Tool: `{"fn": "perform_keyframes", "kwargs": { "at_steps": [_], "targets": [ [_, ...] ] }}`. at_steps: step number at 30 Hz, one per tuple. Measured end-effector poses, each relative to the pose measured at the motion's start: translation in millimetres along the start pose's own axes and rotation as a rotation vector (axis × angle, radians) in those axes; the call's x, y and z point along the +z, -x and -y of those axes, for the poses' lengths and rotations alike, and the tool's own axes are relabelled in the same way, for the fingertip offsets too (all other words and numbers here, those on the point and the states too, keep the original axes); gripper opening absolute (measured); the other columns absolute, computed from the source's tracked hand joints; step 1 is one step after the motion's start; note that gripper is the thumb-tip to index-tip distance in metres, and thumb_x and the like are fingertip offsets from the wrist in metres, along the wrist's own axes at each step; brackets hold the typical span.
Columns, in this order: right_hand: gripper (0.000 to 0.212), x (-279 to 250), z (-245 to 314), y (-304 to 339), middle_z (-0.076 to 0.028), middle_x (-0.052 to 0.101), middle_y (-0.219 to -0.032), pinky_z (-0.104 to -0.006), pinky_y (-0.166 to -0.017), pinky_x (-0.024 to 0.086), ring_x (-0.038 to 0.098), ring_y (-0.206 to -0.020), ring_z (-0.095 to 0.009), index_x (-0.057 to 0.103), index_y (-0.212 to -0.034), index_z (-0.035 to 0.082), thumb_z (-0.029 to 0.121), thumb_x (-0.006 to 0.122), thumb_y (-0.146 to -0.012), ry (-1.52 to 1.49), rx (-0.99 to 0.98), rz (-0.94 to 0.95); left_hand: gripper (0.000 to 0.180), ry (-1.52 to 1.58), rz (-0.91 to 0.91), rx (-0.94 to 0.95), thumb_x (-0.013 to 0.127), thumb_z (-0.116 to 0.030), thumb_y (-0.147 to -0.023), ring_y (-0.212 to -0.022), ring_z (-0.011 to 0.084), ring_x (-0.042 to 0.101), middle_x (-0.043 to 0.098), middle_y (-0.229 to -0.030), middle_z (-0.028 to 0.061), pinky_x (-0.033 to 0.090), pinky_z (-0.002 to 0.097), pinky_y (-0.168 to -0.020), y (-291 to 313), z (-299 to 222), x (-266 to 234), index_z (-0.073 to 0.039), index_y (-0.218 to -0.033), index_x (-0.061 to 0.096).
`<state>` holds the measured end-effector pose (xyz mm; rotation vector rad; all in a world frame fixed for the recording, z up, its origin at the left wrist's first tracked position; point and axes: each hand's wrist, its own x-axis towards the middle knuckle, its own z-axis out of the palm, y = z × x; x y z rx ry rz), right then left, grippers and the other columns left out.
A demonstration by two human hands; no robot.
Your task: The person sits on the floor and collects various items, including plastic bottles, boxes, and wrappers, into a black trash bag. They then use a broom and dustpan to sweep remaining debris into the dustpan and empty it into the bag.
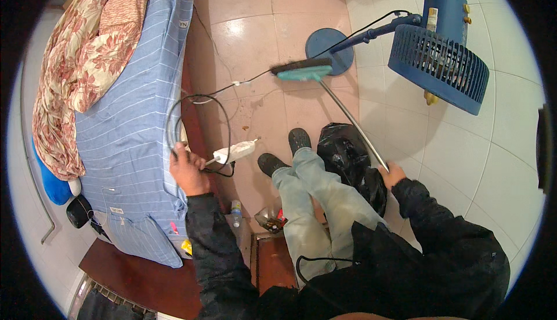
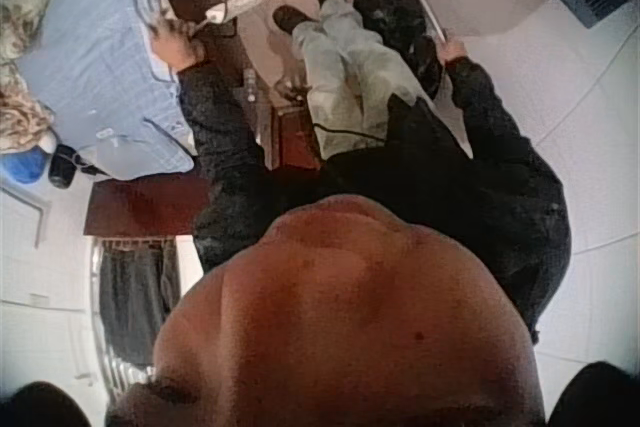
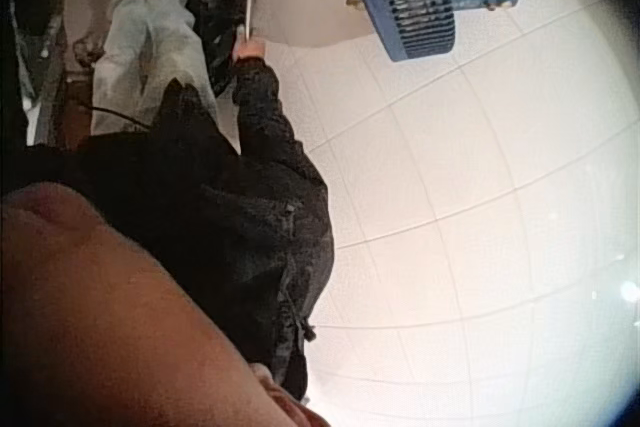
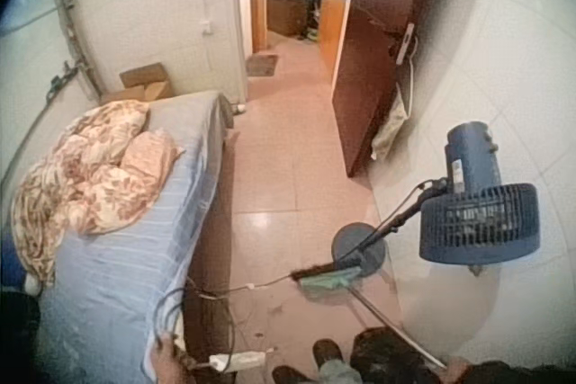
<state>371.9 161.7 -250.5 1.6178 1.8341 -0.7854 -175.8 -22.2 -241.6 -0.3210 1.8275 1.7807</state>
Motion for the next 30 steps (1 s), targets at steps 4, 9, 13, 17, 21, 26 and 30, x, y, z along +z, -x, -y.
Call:
{"fn": "perform_keyframes", "kwargs": {
  "at_steps": [4, 9, 13, 17, 21, 26, 30],
  "targets": [
    [0.051, 32, 43, -115, -0.031, 0.065, -0.105, -0.0498, -0.085, 0.049, 0.061, -0.101, -0.049, 0.057, -0.119, -0.004, 0.042, 0.055, -0.098, -0.256, -0.176, -0.106, 0.024, 0.048, 0.075, 0.085, 0.057, -0.030, -0.103, -0.049, 0.0035, 0.023, 0.026, -0.058, -0.0085, 0.023, 0.0241, -0.046, 16, -37, -7, -0.007, -0.100, 0.055],
    [0.035, 56, 152, -317, -0.029, 0.066, -0.111, -0.0526, -0.086, 0.052, 0.063, -0.100, -0.047, 0.064, -0.108, -0.005, 0.024, 0.052, -0.092, -0.026, -0.078, -0.160, 0.024, -0.027, 0.053, 0.099, 0.055, -0.031, -0.104, -0.049, 0.0027, 0.022, 0.025, -0.058, -0.0087, 0.022, 0.0234, -0.047, 35, -52, -6, -0.007, -0.102, 0.054],
    [0.020, 77, 199, -378, -0.026, 0.071, -0.091, -0.0499, -0.077, 0.053, 0.067, -0.082, -0.043, 0.073, -0.083, -0.005, 0.010, 0.061, -0.079, 0.340, -0.514, -0.030, 0.025, -0.035, 0.044, 0.105, 0.055, -0.031, -0.104, -0.049, 0.0028, 0.023, 0.025, -0.059, -0.0083, 0.022, 0.0233, -0.047, 44, -52, -8, -0.006, -0.104, 0.055],
    [0.025, 137, 182, -324, -0.024, 0.071, -0.079, -0.0494, -0.070, 0.054, 0.070, -0.076, -0.040, 0.073, -0.085, -0.005, 0.018, 0.062, -0.082, 0.563, -0.535, 0.251, 0.025, 0.006, 0.042, 0.084, 0.054, -0.031, -0.105, -0.049, 0.0034, 0.022, 0.025, -0.060, -0.0079, 0.022, 0.0240, -0.047, 46, -48, -4, -0.005, -0.104, 0.056],
    [0.053, 114, 128, -169, -0.026, 0.068, -0.080, -0.0460, -0.055, 0.056, 0.068, -0.062, -0.037, 0.064, -0.105, -0.011, 0.037, 0.043, -0.103, 0.290, -0.349, 0.481, 0.026, 0.084, 0.030, 0.078, 0.054, -0.031, -0.105, -0.050, 0.0041, 0.022, 0.025, -0.060, -0.0074, 0.022, 0.0246, -0.047, 48, -50, 2, -0.004, -0.106, 0.056],
    [0.058, 11, 155, -45, -0.022, 0.065, -0.079, -0.0442, -0.048, 0.053, 0.064, -0.054, -0.035, 0.061, -0.101, -0.014, 0.039, 0.038, -0.105, -0.107, 0.110, 0.577, 0.026, 0.148, 0.035, 0.095, 0.053, -0.030, -0.105, -0.050, 0.0042, 0.023, 0.024, -0.060, -0.0076, 0.023, 0.0245, -0.048, 50, -57, -4, -0.004, -0.106, 0.055],
    [0.052, -7, 150, -38, -0.022, 0.061, -0.079, -0.0443, -0.048, 0.053, 0.063, -0.054, -0.034, 0.055, -0.108, -0.009, 0.041, 0.039, -0.105, -0.195, 0.073, 0.461, 0.027, 0.137, 0.081, 0.120, 0.051, -0.030, -0.105, -0.051, 0.0039, 0.022, 0.023, -0.061, -0.0074, 0.023, 0.0244, -0.050, 44, -63, -17, -0.003, -0.109, 0.055]
  ]
}}
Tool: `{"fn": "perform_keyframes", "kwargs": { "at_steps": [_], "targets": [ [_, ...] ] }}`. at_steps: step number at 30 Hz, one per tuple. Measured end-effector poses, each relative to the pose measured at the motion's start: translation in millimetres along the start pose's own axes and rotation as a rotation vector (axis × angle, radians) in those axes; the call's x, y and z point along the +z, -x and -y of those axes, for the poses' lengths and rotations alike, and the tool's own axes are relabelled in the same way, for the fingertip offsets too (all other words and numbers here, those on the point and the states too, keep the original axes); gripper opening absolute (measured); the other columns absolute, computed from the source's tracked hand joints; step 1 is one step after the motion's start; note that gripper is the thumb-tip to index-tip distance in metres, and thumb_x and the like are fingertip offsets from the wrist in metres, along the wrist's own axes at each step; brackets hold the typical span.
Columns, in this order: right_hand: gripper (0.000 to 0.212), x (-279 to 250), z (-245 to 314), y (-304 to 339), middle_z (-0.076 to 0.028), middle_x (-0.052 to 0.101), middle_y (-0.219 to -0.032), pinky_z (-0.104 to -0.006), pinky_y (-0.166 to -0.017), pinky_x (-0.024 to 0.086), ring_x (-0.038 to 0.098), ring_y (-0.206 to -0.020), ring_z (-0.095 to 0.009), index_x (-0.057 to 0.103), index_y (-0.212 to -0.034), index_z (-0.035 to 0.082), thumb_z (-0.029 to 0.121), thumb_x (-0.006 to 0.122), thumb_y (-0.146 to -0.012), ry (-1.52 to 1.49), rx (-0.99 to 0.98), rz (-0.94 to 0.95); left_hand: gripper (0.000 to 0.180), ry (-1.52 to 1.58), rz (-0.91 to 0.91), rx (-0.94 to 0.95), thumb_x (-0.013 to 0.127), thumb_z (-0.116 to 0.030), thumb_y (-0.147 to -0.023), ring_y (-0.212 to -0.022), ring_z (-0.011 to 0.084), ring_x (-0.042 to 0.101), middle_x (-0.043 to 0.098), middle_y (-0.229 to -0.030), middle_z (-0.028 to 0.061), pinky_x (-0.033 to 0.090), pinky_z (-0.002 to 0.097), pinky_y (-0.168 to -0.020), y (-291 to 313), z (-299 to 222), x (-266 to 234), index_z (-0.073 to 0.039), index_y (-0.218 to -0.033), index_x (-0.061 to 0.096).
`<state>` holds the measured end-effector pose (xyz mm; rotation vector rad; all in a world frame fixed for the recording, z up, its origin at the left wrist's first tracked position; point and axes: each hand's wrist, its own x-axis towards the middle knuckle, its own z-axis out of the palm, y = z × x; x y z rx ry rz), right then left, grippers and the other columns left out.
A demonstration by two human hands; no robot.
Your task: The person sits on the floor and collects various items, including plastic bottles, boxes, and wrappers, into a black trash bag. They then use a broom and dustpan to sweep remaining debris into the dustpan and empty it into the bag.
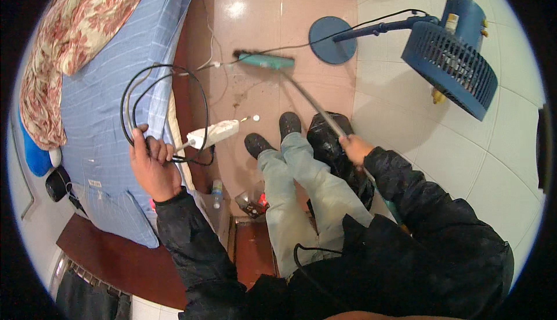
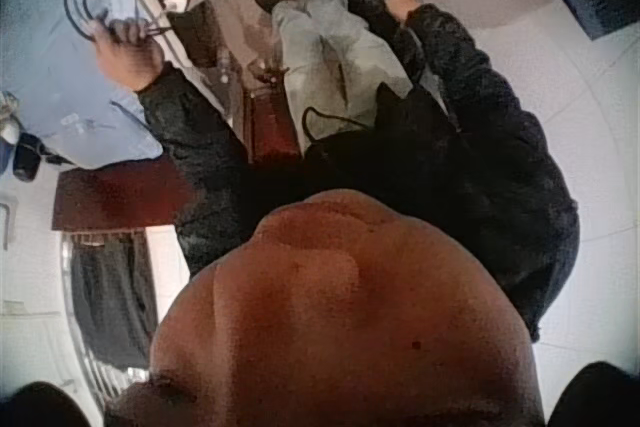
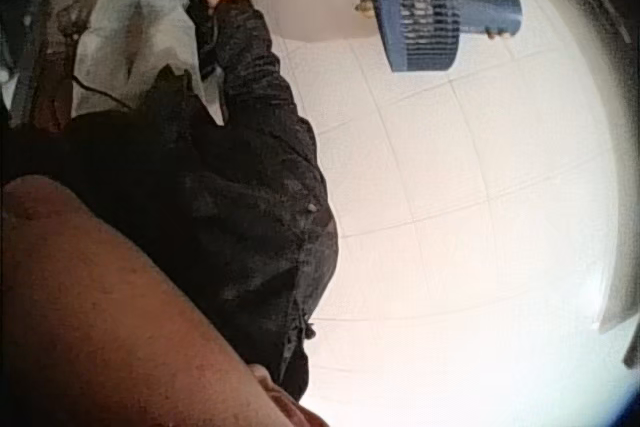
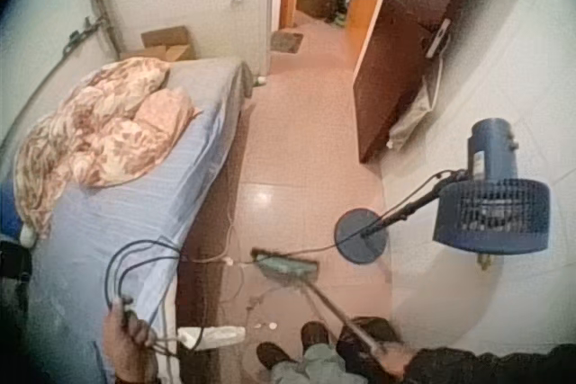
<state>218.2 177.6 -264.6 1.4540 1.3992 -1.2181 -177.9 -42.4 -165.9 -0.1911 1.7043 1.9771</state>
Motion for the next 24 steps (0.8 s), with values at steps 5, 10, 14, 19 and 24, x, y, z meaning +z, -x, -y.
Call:
{"fn": "perform_keyframes", "kwargs": {
  "at_steps": [5, 10, 14, 19, 24],
  "targets": [
    [0.040, -11, 33, -114, -0.031, 0.066, -0.096, -0.0540, -0.072, 0.053, 0.065, -0.078, -0.046, 0.062, -0.113, -0.005, 0.029, 0.049, -0.095, 0.568, -0.472, -0.285, 0.028, -0.087, -0.007, 0.053, 0.053, -0.030, -0.104, -0.051, 0.0037, 0.023, 0.024, -0.060, -0.0074, 0.023, 0.0236, -0.050, -11, -6, -7, -0.002, -0.109, 0.056],
    [0.037, 26, 132, -212, -0.029, 0.065, -0.108, -0.0504, -0.086, 0.054, 0.061, -0.107, -0.046, 0.071, -0.109, -0.001, 0.022, 0.063, -0.081, 0.851, -0.537, -0.217, 0.028, -0.092, -0.006, 0.062, 0.053, -0.029, -0.105, -0.051, 0.0036, 0.023, 0.024, -0.060, -0.0075, 0.023, 0.0232, -0.051, -14, -11, -4, -0.002, -0.109, 0.057],
    [0.037, 75, 118, -197, -0.031, 0.062, -0.116, -0.0507, -0.087, 0.054, 0.063, -0.108, -0.045, 0.068, -0.111, -0.003, 0.022, 0.063, -0.085, 0.649, -0.379, -0.174, 0.028, -0.096, -0.024, 0.067, 0.053, -0.029, -0.105, -0.052, 0.0036, 0.023, 0.024, -0.060, -0.0074, 0.024, 0.0233, -0.051, -15, -20, -3, -0.001, -0.110, 0.057],
    [0.043, 93, 41, -121, -0.024, 0.071, -0.098, -0.0522, -0.080, 0.055, 0.070, -0.090, -0.042, 0.060, -0.116, 0.000, 0.037, 0.050, -0.098, 0.540, -0.272, -0.251, 0.028, -0.057, 0.011, 0.088, 0.054, -0.029, -0.104, -0.052, 0.0040, 0.023, 0.026, -0.060, -0.0073, 0.023, 0.0235, -0.050, -15, -31, -7, -0.001, -0.109, 0.059],
    [0.051, 62, -6, -56, -0.032, 0.068, -0.096, -0.0509, -0.083, 0.054, 0.068, -0.091, -0.046, 0.056, -0.112, -0.009, 0.039, 0.042, -0.102, 0.626, -0.208, -0.041, 0.029, -0.046, -0.046, 0.066, 0.056, -0.029, -0.103, -0.051, 0.0042, 0.023, 0.026, -0.059, -0.0074, 0.023, 0.0240, -0.049, -3, -30, -16, -0.001, -0.107, 0.060]
  ]
}}
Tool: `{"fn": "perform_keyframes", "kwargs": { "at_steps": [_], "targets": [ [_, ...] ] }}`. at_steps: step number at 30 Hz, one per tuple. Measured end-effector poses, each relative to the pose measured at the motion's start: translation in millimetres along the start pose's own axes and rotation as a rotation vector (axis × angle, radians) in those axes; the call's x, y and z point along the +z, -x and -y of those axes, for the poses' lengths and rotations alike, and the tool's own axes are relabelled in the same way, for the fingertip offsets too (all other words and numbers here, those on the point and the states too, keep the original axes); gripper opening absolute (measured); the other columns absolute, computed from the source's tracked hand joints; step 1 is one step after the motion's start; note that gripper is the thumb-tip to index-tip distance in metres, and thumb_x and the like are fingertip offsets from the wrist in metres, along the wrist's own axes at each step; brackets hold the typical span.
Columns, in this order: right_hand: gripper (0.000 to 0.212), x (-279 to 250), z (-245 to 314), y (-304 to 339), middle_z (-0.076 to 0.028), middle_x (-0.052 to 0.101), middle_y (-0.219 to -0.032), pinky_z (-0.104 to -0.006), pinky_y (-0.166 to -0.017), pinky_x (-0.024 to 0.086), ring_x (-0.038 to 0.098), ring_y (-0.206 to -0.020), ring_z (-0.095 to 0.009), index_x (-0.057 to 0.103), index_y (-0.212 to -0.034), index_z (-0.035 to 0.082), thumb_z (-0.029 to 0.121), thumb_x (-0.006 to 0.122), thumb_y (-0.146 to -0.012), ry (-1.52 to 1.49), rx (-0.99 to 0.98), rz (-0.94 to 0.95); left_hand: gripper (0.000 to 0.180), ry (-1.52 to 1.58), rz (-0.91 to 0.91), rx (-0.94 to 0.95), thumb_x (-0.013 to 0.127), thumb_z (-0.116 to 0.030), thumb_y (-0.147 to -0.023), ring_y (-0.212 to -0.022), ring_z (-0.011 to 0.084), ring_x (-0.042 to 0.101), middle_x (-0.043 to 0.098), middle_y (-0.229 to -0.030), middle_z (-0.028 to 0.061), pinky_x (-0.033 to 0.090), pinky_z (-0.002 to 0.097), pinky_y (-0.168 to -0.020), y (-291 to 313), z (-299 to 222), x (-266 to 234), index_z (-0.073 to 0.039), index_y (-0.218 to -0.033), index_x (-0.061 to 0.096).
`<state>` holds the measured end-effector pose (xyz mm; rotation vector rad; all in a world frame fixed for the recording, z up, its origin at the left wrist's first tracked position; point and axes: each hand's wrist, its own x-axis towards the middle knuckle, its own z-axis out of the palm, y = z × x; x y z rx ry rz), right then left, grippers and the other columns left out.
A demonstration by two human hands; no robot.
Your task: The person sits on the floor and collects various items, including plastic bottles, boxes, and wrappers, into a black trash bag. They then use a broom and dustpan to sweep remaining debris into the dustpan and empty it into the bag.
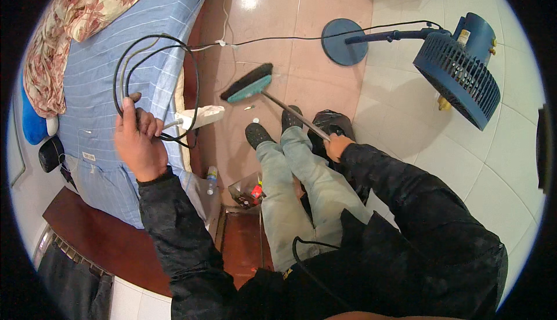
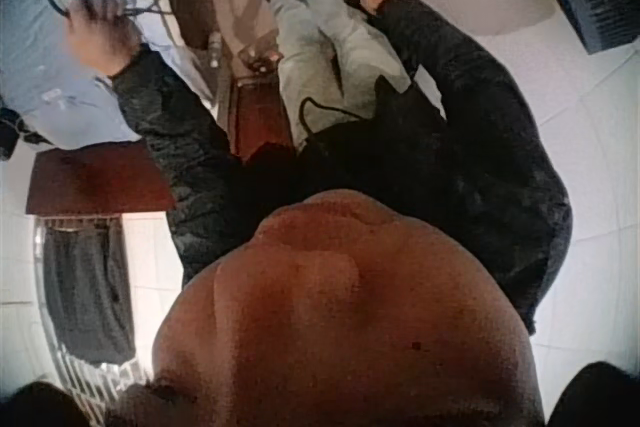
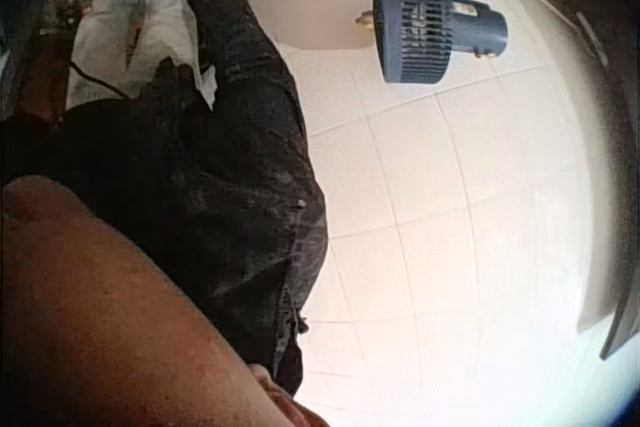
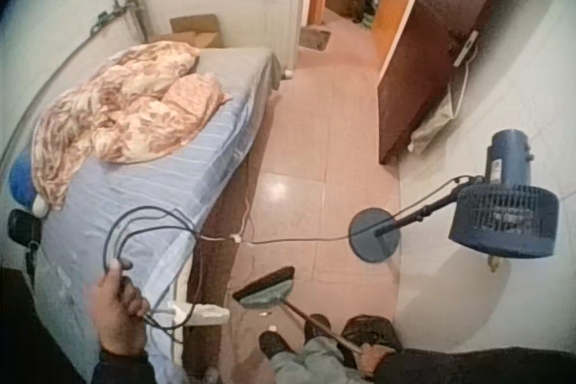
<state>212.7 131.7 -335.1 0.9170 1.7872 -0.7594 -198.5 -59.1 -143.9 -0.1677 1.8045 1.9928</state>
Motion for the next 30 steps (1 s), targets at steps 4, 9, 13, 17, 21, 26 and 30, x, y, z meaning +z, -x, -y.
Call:
{"fn": "perform_keyframes", "kwargs": {
  "at_steps": [4, 9, 13, 17, 21, 26, 30],
  "targets": [
    [0.050, -14, -25, 28, -0.033, 0.067, -0.089, -0.0530, -0.078, 0.054, 0.067, -0.084, -0.048, 0.059, -0.105, -0.008, 0.040, 0.044, -0.102, 0.001, -0.075, -0.167, 0.030, -0.003, -0.036, -0.018, 0.057, -0.030, -0.103, -0.051, 0.0041, 0.024, 0.027, -0.059, -0.0073, 0.023, 0.0240, -0.049, 16, 5, -10, -0.001, -0.108, 0.060],
    [0.047, -35, -12, -48, -0.032, 0.067, -0.095, -0.0539, -0.076, 0.054, 0.067, -0.085, -0.047, 0.062, -0.101, -0.006, 0.038, 0.045, -0.100, -0.023, -0.035, -0.409, 0.029, 0.012, -0.070, -0.029, 0.057, -0.029, -0.103, -0.050, 0.0043, 0.024, 0.027, -0.059, -0.0074, 0.024, 0.0243, -0.049, 33, 15, -22, -0.001, -0.107, 0.060],
    [0.034, -10, -1, -102, -0.029, 0.067, -0.098, -0.0532, -0.075, 0.055, 0.067, -0.085, -0.046, 0.071, -0.095, -0.004, 0.024, 0.052, -0.093, 0.232, -0.127, -0.104, 0.028, -0.006, -0.087, -0.051, 0.057, -0.029, -0.103, -0.051, 0.0044, 0.025, 0.028, -0.059, -0.0074, 0.024, 0.0249, -0.048, 44, 20, -28, -0.001, -0.106, 0.060],
    [0.035, 44, 6, -50, -0.023, 0.068, -0.098, -0.0584, -0.072, 0.052, 0.067, -0.085, -0.042, 0.073, -0.099, 0.001, 0.027, 0.052, -0.090, 0.132, -0.065, 0.056, 0.030, -0.016, -0.101, -0.089, 0.057, -0.030, -0.103, -0.050, 0.0046, 0.024, 0.028, -0.059, -0.0073, 0.025, 0.0248, -0.049, 56, 25, -34, -0.001, -0.108, 0.059],
    [0.060, 16, -2, 23, -0.024, 0.067, -0.085, -0.0519, -0.063, 0.053, 0.067, -0.072, -0.035, 0.066, -0.098, -0.008, 0.044, 0.036, -0.102, -0.367, 0.167, 0.233, 0.029, 0.003, -0.114, -0.114, 0.057, -0.029, -0.103, -0.049, 0.0048, 0.024, 0.028, -0.058, -0.0075, 0.027, 0.0254, -0.048, 64, 37, -42, -0.001, -0.109, 0.060],
    [0.065, -30, -16, 60, -0.023, 0.066, -0.076, -0.0510, -0.057, 0.051, 0.061, -0.053, -0.038, 0.063, -0.100, -0.012, 0.047, 0.036, -0.103, -0.359, 0.100, -0.073, 0.024, 0.027, -0.036, -0.202, 0.057, -0.025, -0.103, -0.054, 0.0052, 0.029, 0.033, -0.063, -0.0067, 0.030, 0.0253, -0.052, 65, 69, -56, -0.002, -0.109, 0.060],
    [0.063, -35, -33, 46, -0.015, 0.055, -0.068, -0.0421, -0.044, 0.046, 0.053, -0.047, -0.025, 0.056, -0.110, -0.006, 0.053, 0.036, -0.104, -0.468, 0.416, 0.095, 0.024, 0.033, 0.003, -0.272, 0.056, -0.025, -0.104, -0.058, 0.0073, 0.031, 0.033, -0.066, -0.0057, 0.032, 0.0260, -0.056, 61, 106, -66, -0.001, -0.109, 0.060]
  ]
}}
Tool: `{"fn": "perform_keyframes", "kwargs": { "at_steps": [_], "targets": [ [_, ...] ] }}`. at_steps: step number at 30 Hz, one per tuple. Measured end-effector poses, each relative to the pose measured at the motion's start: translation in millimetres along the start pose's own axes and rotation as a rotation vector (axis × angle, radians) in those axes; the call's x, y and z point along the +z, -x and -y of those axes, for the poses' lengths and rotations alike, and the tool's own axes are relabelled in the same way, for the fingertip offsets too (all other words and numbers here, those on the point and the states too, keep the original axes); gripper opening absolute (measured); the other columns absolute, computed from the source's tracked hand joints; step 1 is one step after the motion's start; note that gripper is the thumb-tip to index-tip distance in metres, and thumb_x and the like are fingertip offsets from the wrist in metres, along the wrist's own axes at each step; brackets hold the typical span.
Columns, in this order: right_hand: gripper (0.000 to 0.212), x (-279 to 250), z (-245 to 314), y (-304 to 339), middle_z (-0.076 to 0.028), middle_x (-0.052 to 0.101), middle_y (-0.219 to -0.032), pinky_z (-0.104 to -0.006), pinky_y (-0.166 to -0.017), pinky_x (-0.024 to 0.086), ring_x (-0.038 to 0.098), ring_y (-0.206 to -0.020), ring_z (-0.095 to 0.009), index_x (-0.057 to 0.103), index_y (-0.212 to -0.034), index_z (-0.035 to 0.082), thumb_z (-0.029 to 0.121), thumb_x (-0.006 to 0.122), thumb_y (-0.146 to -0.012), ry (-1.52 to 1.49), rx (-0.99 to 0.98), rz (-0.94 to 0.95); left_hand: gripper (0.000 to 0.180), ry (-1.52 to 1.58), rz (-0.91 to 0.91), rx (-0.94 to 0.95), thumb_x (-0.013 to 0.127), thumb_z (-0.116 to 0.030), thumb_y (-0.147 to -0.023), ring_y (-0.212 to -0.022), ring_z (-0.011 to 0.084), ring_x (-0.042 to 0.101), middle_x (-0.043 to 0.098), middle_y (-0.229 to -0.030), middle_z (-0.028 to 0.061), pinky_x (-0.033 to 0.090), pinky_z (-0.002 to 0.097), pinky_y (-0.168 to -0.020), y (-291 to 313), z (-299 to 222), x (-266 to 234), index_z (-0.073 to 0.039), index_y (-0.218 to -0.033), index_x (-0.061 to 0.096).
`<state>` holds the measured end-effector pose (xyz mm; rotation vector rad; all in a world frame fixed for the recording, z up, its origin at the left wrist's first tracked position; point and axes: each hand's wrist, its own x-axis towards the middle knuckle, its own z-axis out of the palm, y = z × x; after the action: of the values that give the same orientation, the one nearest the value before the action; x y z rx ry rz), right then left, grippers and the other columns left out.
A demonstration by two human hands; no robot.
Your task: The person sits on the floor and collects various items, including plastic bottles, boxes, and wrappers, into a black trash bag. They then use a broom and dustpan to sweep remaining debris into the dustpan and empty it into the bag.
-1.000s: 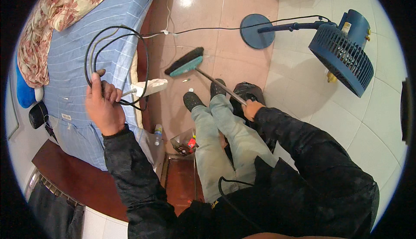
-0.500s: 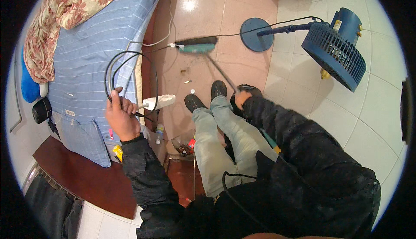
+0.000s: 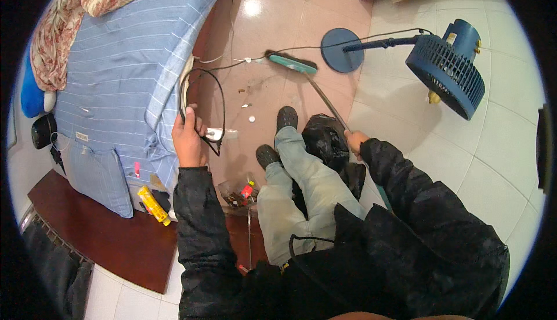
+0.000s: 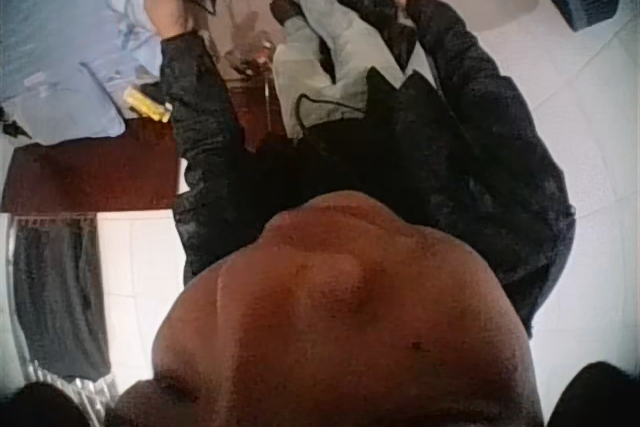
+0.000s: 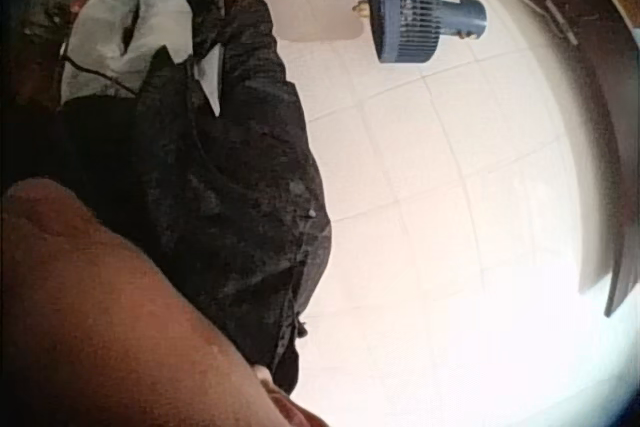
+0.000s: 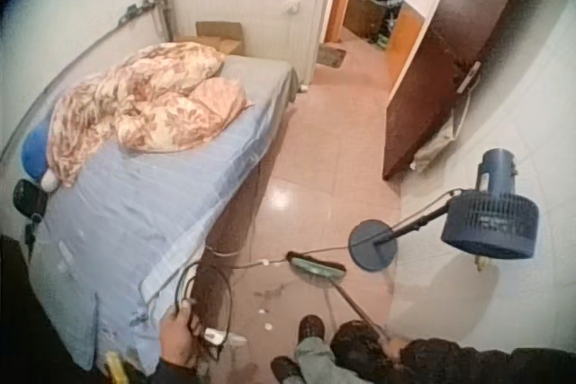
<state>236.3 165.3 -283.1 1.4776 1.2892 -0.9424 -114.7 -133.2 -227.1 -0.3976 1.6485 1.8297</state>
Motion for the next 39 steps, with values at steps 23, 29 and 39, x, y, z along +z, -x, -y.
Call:
{"fn": "perform_keyframes", "kwargs": {
  "at_steps": [23, 29, 39],
  "targets": [
    [0.044, 59, -30, 46, 0.001, 0.039, -0.054, -0.0301, -0.034, 0.031, 0.035, -0.037, -0.012, 0.048, -0.089, 0.009, 0.050, 0.039, -0.104, -0.657, 0.069, 0.396, 0.026, -0.214, 0.223, 0.115, 0.057, -0.022, -0.102, -0.063, 0.0068, 0.042, 0.046, -0.072, -0.0041, 0.036, 0.0239, -0.059, -58, 27, -64, 0.000, -0.114, 0.064],
    [0.046, 80, 64, -69, -0.021, 0.062, -0.063, -0.0482, -0.056, 0.051, 0.061, -0.055, -0.039, 0.064, -0.086, -0.007, 0.033, 0.046, -0.098, 0.350, -0.484, -0.127, 0.028, -0.430, 0.118, 0.112, 0.056, -0.024, -0.102, -0.070, 0.0080, 0.053, 0.060, -0.079, 0.0008, 0.042, 0.0250, -0.063, -75, 80, -75, -0.001, -0.114, 0.066],
    [0.056, 124, -13, -64, -0.033, 0.067, -0.094, -0.0517, -0.084, 0.054, 0.066, -0.092, -0.048, 0.064, -0.101, -0.010, 0.043, 0.044, -0.101, 0.483, -0.442, -0.257, 0.029, -0.660, 0.059, 0.069, 0.057, -0.022, -0.101, -0.079, 0.0140, 0.062, 0.068, -0.087, 0.0071, 0.049, 0.0301, -0.073, -123, 134, -84, 0.003, -0.113, 0.066]
  ]
}}
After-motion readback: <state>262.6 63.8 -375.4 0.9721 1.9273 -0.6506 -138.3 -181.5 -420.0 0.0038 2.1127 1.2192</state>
